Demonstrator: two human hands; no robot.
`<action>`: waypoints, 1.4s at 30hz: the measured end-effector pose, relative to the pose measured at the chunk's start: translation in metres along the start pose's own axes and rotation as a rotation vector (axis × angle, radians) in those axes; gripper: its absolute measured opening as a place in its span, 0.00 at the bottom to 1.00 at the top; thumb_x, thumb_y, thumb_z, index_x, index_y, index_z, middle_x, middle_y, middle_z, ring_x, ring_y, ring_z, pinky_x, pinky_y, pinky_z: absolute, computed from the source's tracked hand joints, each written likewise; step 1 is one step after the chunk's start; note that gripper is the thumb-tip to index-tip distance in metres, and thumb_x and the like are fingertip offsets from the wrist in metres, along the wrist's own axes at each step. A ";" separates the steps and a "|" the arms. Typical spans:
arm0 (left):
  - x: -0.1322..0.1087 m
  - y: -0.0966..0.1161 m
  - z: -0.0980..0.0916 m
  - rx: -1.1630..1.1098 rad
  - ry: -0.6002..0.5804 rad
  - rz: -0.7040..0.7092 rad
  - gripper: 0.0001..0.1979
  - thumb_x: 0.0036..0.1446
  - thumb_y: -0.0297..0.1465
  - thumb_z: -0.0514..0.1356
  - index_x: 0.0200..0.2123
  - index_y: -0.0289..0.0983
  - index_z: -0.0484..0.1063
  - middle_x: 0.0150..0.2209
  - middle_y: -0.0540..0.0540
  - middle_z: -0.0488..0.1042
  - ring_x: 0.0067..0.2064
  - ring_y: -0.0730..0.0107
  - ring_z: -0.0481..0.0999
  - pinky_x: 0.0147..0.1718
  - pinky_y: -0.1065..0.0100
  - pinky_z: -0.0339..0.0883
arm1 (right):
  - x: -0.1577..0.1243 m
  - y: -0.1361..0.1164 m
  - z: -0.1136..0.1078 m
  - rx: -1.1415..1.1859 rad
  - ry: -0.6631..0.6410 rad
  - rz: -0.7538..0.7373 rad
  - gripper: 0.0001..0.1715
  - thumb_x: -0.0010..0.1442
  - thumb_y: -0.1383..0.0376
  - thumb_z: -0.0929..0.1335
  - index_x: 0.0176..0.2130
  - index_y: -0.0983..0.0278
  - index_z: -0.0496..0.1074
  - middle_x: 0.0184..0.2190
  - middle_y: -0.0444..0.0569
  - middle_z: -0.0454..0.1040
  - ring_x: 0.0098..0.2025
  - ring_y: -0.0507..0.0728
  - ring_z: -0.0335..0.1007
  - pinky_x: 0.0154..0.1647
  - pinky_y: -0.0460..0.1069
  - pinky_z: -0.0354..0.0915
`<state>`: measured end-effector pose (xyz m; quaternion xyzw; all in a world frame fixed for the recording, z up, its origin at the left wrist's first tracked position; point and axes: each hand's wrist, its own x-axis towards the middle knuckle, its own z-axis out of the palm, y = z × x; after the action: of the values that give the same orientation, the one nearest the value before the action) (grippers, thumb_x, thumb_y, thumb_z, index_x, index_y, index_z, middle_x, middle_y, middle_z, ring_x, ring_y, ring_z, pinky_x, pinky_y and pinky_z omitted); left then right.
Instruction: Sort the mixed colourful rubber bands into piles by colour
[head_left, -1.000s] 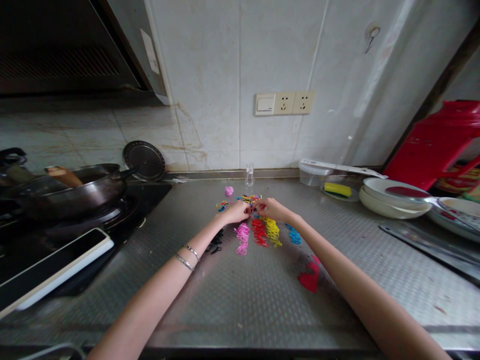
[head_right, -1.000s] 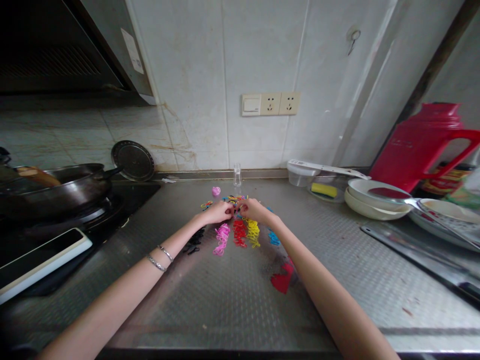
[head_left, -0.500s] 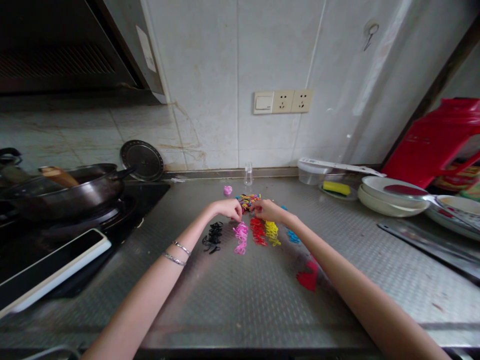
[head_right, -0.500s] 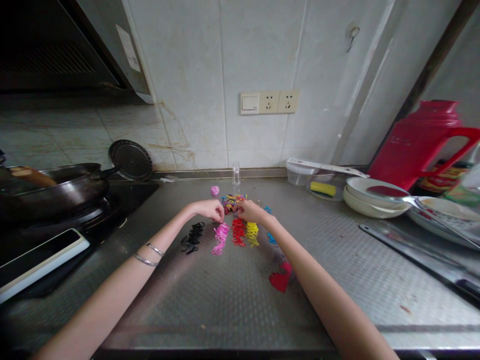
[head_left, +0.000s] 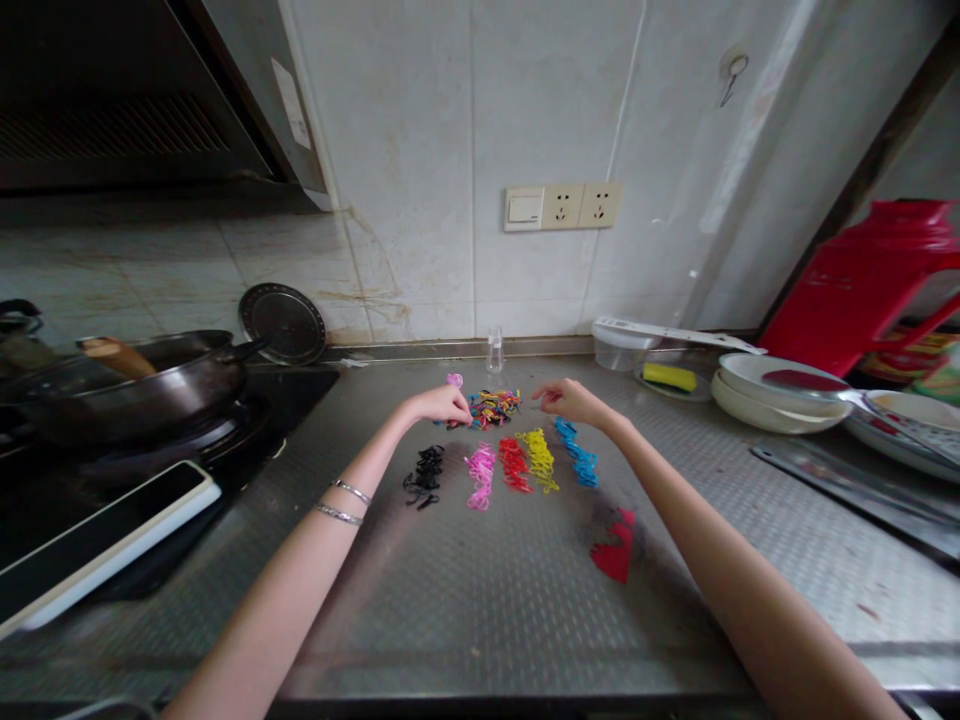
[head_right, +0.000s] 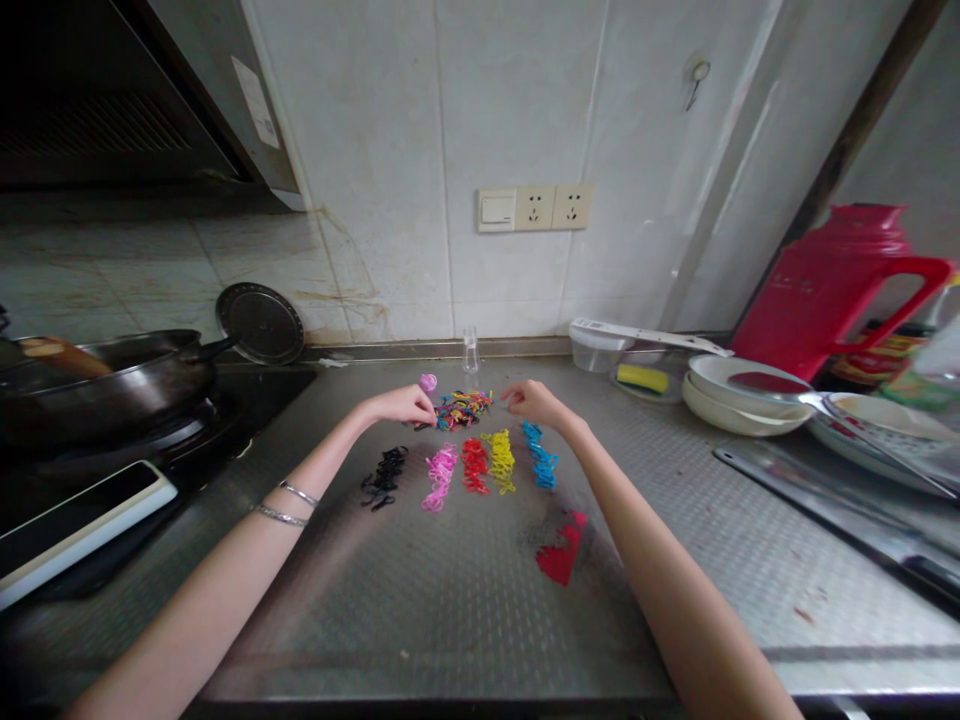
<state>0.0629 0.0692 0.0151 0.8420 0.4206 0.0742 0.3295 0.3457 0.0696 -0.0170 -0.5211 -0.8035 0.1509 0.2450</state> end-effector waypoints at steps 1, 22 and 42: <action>-0.001 0.000 -0.001 0.002 0.009 0.002 0.10 0.43 0.32 0.58 0.24 0.31 0.76 0.16 0.50 0.67 0.18 0.79 0.59 0.18 0.74 0.50 | -0.001 0.008 -0.004 -0.011 -0.011 0.025 0.17 0.44 0.71 0.64 0.36 0.67 0.74 0.23 0.45 0.74 0.26 0.50 0.67 0.26 0.42 0.60; -0.025 -0.034 0.005 -0.153 0.318 -0.098 0.14 0.46 0.37 0.56 0.28 0.31 0.75 0.16 0.52 0.65 0.18 0.80 0.58 0.19 0.75 0.49 | -0.002 -0.004 0.001 -0.129 -0.020 0.058 0.15 0.45 0.71 0.63 0.33 0.66 0.76 0.26 0.47 0.76 0.29 0.52 0.70 0.28 0.42 0.60; -0.029 -0.022 0.015 -0.251 0.414 -0.166 0.13 0.46 0.34 0.57 0.28 0.30 0.75 0.13 0.54 0.61 0.16 0.81 0.54 0.18 0.75 0.46 | -0.011 -0.071 0.051 -0.432 -0.015 0.054 0.15 0.55 0.57 0.60 0.33 0.61 0.72 0.36 0.50 0.74 0.39 0.57 0.68 0.35 0.47 0.61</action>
<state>0.0362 0.0485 -0.0057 0.7240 0.5342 0.2693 0.3435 0.2673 0.0312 -0.0263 -0.5818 -0.8046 -0.0144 0.1176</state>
